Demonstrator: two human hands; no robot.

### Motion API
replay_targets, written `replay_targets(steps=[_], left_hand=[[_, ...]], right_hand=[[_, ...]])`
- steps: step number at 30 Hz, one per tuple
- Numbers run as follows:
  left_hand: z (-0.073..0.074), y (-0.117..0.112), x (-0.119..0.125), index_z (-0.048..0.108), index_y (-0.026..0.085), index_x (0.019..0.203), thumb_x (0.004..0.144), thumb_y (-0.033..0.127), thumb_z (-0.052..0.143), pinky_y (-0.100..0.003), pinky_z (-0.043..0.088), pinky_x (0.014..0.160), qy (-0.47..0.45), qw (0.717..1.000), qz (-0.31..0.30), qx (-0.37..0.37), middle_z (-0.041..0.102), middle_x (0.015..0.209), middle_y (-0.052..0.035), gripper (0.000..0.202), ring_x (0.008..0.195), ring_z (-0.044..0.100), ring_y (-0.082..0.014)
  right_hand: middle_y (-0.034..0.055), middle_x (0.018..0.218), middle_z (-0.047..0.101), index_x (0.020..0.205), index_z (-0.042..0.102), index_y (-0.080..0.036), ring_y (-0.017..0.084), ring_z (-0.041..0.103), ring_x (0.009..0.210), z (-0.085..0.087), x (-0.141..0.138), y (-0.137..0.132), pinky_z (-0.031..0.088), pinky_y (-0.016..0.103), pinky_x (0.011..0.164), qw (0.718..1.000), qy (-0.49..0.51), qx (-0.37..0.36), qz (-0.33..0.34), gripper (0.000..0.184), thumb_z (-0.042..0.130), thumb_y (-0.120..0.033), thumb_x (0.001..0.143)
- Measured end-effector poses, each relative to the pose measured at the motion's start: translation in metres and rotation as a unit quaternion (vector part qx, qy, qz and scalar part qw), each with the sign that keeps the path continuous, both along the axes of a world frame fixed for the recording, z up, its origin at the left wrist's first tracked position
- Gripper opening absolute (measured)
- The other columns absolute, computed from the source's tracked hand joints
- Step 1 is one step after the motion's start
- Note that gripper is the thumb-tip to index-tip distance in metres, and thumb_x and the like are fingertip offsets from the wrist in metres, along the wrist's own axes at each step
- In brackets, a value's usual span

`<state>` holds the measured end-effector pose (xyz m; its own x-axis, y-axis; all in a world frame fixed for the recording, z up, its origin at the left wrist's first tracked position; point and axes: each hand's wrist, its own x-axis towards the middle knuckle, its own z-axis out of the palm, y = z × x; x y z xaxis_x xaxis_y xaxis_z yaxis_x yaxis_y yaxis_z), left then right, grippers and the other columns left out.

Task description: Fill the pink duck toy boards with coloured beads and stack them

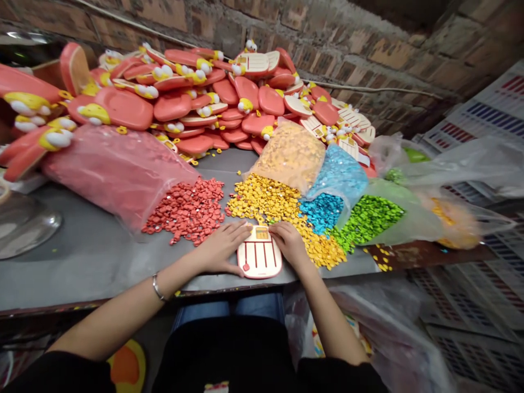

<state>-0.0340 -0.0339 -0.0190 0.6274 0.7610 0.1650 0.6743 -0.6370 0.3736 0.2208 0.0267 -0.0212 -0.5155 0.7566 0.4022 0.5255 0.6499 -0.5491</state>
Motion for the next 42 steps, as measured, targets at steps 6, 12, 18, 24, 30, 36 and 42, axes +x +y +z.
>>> replay_targets(steps=[6, 12, 18, 24, 30, 36, 42], left_hand=[[-0.002, 0.000, 0.001, 0.032, 0.017, 0.147, 0.071, 0.080, 0.056, -0.048, 0.022, 0.113, -0.021, 1.000, 0.011, 0.002, 0.039, 0.150, -0.0161, 0.101, 0.140, 0.030, -0.0352], [-0.001, 0.001, 0.001, 0.034, 0.013, 0.145, 0.073, 0.077, 0.057, -0.047, 0.023, 0.112, -0.005, 1.000, 0.007, 0.005, 0.038, 0.150, -0.0181, 0.099, 0.140, 0.030, -0.0356], [0.000, 0.002, -0.001, 0.035, 0.009, 0.144, 0.069, 0.079, 0.059, -0.048, 0.025, 0.111, -0.010, 1.000, 0.006, 0.000, 0.040, 0.148, -0.0206, 0.105, 0.139, 0.031, -0.0367], [0.000, 0.003, -0.001, 0.035, 0.008, 0.143, 0.069, 0.077, 0.061, -0.049, 0.026, 0.110, -0.029, 0.999, -0.007, -0.017, 0.041, 0.147, -0.0219, 0.104, 0.139, 0.031, -0.0379], [-0.005, 0.003, 0.001, 0.035, 0.010, 0.144, 0.065, 0.076, 0.067, -0.049, 0.024, 0.112, -0.053, 0.998, -0.016, -0.025, 0.040, 0.147, -0.0211, 0.107, 0.140, 0.031, -0.0369], [-0.008, 0.002, 0.002, 0.033, 0.011, 0.146, 0.068, 0.073, 0.066, -0.047, 0.021, 0.114, -0.054, 0.998, -0.017, -0.026, 0.038, 0.149, -0.0196, 0.106, 0.142, 0.028, -0.0345], [-0.007, 0.000, 0.001, 0.029, 0.011, 0.148, 0.073, 0.075, 0.059, -0.047, 0.016, 0.116, -0.039, 0.999, -0.025, -0.006, 0.030, 0.154, -0.0181, 0.103, 0.145, 0.021, -0.0337]], right_hand=[[0.0107, 0.102, 0.067, 0.101, 0.071, -0.022, 0.025, 0.057, 0.099, -0.012, 0.002, -0.017, 0.050, 0.044, 0.087, 0.997, -0.029, 0.069, -0.028, 0.021, 0.051, -0.019, 0.093], [0.0077, 0.085, 0.065, 0.087, 0.071, -0.022, 0.022, 0.058, 0.084, -0.005, 0.005, -0.030, 0.050, 0.036, 0.073, 0.999, -0.028, 0.035, -0.008, 0.018, 0.053, -0.020, 0.092], [0.0060, 0.080, 0.067, 0.081, 0.069, -0.021, 0.021, 0.062, 0.078, 0.008, 0.001, -0.020, 0.050, 0.034, 0.071, 0.999, -0.027, -0.040, 0.025, 0.014, 0.058, -0.018, 0.089], [0.0053, 0.087, 0.072, 0.090, 0.070, -0.021, 0.020, 0.066, 0.080, 0.007, -0.011, -0.019, 0.051, 0.033, 0.074, 0.994, 0.008, -0.103, 0.040, 0.007, 0.064, -0.020, 0.086], [0.0046, 0.084, 0.073, 0.086, 0.071, -0.022, 0.019, 0.064, 0.079, 0.007, -0.048, -0.022, 0.049, 0.033, 0.076, 0.989, 0.025, -0.105, 0.099, 0.008, 0.063, -0.021, 0.087], [0.0042, 0.080, 0.072, 0.084, 0.072, -0.020, 0.018, 0.065, 0.076, 0.026, -0.041, -0.019, 0.050, 0.031, 0.074, 0.935, 0.000, -0.230, 0.269, 0.013, 0.071, -0.033, 0.082], [0.0063, 0.087, 0.072, 0.091, 0.071, -0.020, 0.020, 0.066, 0.082, 0.045, -0.066, 0.039, 0.050, 0.033, 0.077, 0.983, 0.071, -0.122, 0.120, 0.015, 0.062, -0.031, 0.088]])
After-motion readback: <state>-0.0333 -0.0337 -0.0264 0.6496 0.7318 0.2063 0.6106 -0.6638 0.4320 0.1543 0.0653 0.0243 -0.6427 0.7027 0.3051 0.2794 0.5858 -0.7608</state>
